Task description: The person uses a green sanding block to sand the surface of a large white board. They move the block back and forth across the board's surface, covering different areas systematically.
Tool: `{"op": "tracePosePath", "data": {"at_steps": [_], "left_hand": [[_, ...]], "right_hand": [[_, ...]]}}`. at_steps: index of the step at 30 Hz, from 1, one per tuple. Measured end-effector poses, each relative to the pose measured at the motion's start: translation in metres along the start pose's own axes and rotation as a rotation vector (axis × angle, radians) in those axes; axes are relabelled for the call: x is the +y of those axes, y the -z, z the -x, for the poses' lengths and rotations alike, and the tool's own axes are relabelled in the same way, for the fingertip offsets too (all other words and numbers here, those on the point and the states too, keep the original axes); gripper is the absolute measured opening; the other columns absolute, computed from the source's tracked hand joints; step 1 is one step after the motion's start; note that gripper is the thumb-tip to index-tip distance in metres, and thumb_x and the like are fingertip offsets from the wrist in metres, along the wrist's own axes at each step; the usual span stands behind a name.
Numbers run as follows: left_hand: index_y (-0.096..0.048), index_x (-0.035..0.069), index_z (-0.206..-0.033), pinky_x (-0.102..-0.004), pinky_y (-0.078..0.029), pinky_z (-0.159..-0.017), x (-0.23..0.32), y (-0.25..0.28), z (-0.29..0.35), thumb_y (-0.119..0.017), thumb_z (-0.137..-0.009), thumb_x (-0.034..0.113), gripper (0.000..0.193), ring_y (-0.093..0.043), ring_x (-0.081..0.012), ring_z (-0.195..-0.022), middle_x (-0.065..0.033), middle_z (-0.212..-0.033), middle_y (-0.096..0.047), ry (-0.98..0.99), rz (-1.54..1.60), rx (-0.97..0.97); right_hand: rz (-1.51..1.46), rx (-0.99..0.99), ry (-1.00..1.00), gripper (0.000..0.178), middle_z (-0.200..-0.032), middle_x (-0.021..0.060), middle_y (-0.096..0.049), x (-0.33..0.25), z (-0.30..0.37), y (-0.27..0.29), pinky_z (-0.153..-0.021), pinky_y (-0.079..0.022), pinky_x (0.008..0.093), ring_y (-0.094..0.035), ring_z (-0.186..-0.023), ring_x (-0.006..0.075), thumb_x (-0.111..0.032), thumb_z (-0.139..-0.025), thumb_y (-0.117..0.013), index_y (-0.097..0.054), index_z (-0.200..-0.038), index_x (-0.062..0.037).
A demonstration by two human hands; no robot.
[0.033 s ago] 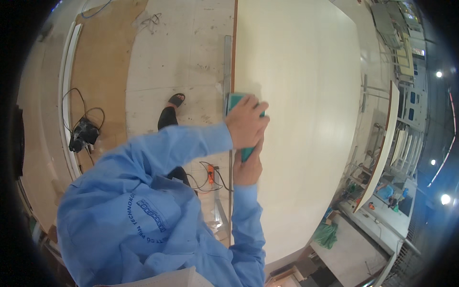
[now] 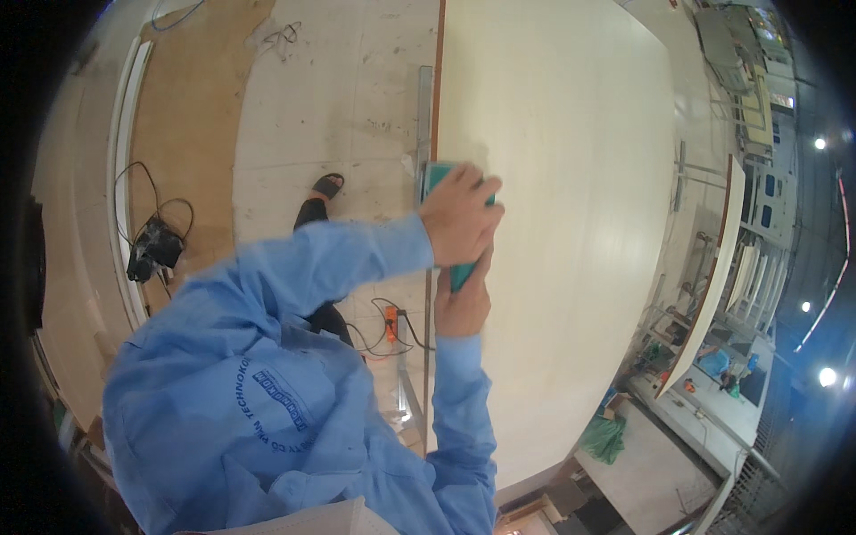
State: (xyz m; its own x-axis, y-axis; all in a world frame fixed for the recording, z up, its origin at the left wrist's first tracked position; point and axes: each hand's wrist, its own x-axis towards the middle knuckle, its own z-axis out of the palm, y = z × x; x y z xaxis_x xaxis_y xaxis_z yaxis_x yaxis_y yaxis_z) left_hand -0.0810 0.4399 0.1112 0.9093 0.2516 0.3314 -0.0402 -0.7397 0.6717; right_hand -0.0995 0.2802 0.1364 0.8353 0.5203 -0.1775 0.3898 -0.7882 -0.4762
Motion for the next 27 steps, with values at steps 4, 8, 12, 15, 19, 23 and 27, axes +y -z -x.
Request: {"op": "tracePosePath", "data": {"at_steps": [4,8,12,15,19,23,27], "left_hand": [[-0.069,0.007,-0.079,-0.0446,-0.046,-0.089,-0.086,0.026,-0.083,-0.063,-0.077,0.020,0.015,-0.054,-0.0325,-0.094,-0.0127,-0.105,-0.062,-0.054,-0.101,0.215],[-0.070,0.010,-0.082,-0.0447,-0.050,-0.087,-0.177,0.053,-0.179,-0.058,-0.084,0.027,0.021,-0.060,-0.0327,-0.099,-0.0125,-0.107,-0.065,-0.060,-0.332,0.177],[-0.072,0.008,-0.084,-0.0469,-0.049,-0.088,-0.238,0.086,-0.272,-0.052,-0.090,0.026,0.028,-0.063,-0.0355,-0.095,-0.0162,-0.097,-0.068,-0.189,-0.422,0.137],[-0.071,0.009,-0.079,-0.0449,-0.048,-0.089,-0.231,0.072,-0.284,-0.051,-0.089,0.026,0.028,-0.063,-0.0320,-0.091,-0.0151,-0.094,-0.068,-0.240,-0.424,0.144],[-0.074,0.012,-0.088,-0.0488,-0.052,-0.084,-0.164,0.020,-0.219,-0.054,-0.088,0.033,0.028,-0.064,-0.0347,-0.092,-0.0147,-0.105,-0.068,-0.125,-0.255,0.086],[-0.072,0.013,-0.088,-0.0457,-0.051,-0.086,-0.069,-0.012,-0.123,-0.058,-0.085,0.023,0.017,-0.058,-0.0331,-0.098,-0.0086,-0.111,-0.064,-0.124,-0.178,0.094],[-0.071,0.010,-0.086,-0.0457,-0.049,-0.085,0.027,-0.044,-0.038,-0.064,-0.077,0.018,0.014,-0.056,-0.0339,-0.097,-0.0099,-0.111,-0.061,-0.171,-0.028,0.006]], "right_hand": [[-0.027,0.036,0.163,0.076,-0.099,0.0306,-0.068,-0.054,-0.117,-0.007,-0.066,-0.051,0.0571,-0.063,-0.084,0.0542,-0.021,-0.094,-0.061,-0.020,-0.157,-0.0094],[0.093,0.104,0.268,0.075,-0.090,0.0290,-0.069,-0.100,-0.239,-0.022,-0.067,-0.052,0.0579,-0.066,-0.080,0.0516,-0.022,-0.092,-0.063,-0.024,-0.154,-0.0053],[0.039,0.204,0.264,0.075,-0.101,0.0276,-0.071,-0.129,-0.341,-0.031,-0.080,-0.053,0.0569,-0.067,-0.092,0.0507,-0.031,-0.090,-0.068,-0.032,-0.152,-0.0115],[0.059,0.199,0.165,0.085,-0.101,0.0263,-0.072,-0.121,-0.343,-0.020,-0.081,-0.053,0.0566,-0.067,-0.091,0.0497,-0.029,-0.089,-0.069,-0.023,-0.158,-0.0153],[0.001,0.126,0.165,0.089,-0.098,0.0262,-0.071,-0.070,-0.244,0.002,-0.076,-0.053,0.0547,-0.067,-0.087,0.0492,-0.026,-0.090,-0.067,-0.014,-0.162,-0.0202],[-0.046,0.085,0.053,0.086,-0.097,0.0247,-0.070,-0.018,-0.124,0.012,-0.070,-0.052,0.0524,-0.067,-0.084,0.0471,-0.018,-0.093,-0.062,-0.013,-0.163,-0.0196],[-0.072,0.096,-0.128,0.084,-0.101,0.0219,-0.068,0.032,-0.002,0.017,-0.069,-0.052,0.0506,-0.066,-0.086,0.0450,-0.017,-0.093,-0.062,-0.016,-0.163,-0.0192]]}}
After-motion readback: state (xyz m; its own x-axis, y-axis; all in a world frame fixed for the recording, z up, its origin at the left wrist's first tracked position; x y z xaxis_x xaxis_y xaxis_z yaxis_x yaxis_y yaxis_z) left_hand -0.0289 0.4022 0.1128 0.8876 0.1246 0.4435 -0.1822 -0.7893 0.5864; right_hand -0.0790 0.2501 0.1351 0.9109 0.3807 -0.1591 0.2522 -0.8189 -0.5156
